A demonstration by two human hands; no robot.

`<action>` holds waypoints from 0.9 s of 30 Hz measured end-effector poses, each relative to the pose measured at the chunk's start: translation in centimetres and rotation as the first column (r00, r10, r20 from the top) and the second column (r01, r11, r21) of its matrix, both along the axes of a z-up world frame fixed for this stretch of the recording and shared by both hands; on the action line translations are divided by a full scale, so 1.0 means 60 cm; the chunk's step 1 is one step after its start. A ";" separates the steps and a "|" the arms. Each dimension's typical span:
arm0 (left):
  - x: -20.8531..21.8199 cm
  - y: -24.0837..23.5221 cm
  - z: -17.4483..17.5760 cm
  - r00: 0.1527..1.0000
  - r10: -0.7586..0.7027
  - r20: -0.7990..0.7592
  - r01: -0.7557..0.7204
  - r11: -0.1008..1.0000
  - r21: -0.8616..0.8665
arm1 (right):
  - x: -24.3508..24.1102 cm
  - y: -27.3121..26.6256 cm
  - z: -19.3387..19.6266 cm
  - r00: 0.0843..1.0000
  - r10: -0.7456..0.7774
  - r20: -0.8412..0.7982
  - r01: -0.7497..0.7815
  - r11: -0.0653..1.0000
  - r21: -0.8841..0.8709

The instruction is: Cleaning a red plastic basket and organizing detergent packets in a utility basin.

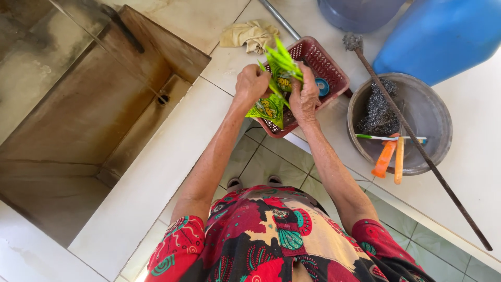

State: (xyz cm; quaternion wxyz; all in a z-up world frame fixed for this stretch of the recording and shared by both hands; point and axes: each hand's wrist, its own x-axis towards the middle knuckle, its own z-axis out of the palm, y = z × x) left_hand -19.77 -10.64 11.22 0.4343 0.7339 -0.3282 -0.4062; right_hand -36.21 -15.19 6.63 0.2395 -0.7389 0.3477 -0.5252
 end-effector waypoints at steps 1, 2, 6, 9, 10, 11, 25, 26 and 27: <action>0.001 -0.017 -0.021 1.000 -0.001 0.001 0.001 1.000 0.000 | -0.002 -0.003 -0.003 1.000 -0.001 0.001 0.001 1.000 0.000; 0.001 -0.034 -0.043 0.970 0.044 -0.241 -0.067 0.994 -0.087 | -0.006 -0.005 -0.007 0.994 0.094 -0.061 -0.093 0.995 0.021; 0.010 -0.061 -0.087 0.771 0.059 -0.634 -0.200 0.968 -0.153 | -0.029 -0.011 -0.011 0.927 0.373 -0.032 -0.348 0.890 0.296; 0.020 -0.068 -0.110 0.733 0.014 -0.680 -0.197 0.961 -0.193 | -0.032 0.002 0.029 0.866 0.500 -0.002 -0.466 0.808 0.362; 0.021 -0.065 -0.114 0.732 0.016 -0.682 -0.198 0.961 -0.191 | -0.029 0.003 0.025 0.865 0.501 -0.003 -0.466 0.807 0.364; 0.023 -0.062 -0.117 0.796 -0.037 -0.604 -0.116 0.970 -0.212 | -0.025 0.003 0.021 0.878 0.466 -0.111 -0.420 0.861 0.287; 0.055 0.126 -0.017 0.861 -0.387 0.328 0.234 0.877 0.421 | -0.020 -0.020 -0.048 0.980 0.047 -0.194 0.021 0.942 0.336; 0.053 0.122 -0.035 0.918 -0.309 0.250 0.231 0.927 0.295 | -0.021 -0.017 -0.047 0.986 0.046 -0.158 0.003 0.954 0.300; 0.050 0.118 -0.054 0.959 -0.236 0.159 0.210 0.964 0.165 | -0.022 -0.013 -0.046 0.991 0.047 -0.122 -0.013 0.965 0.263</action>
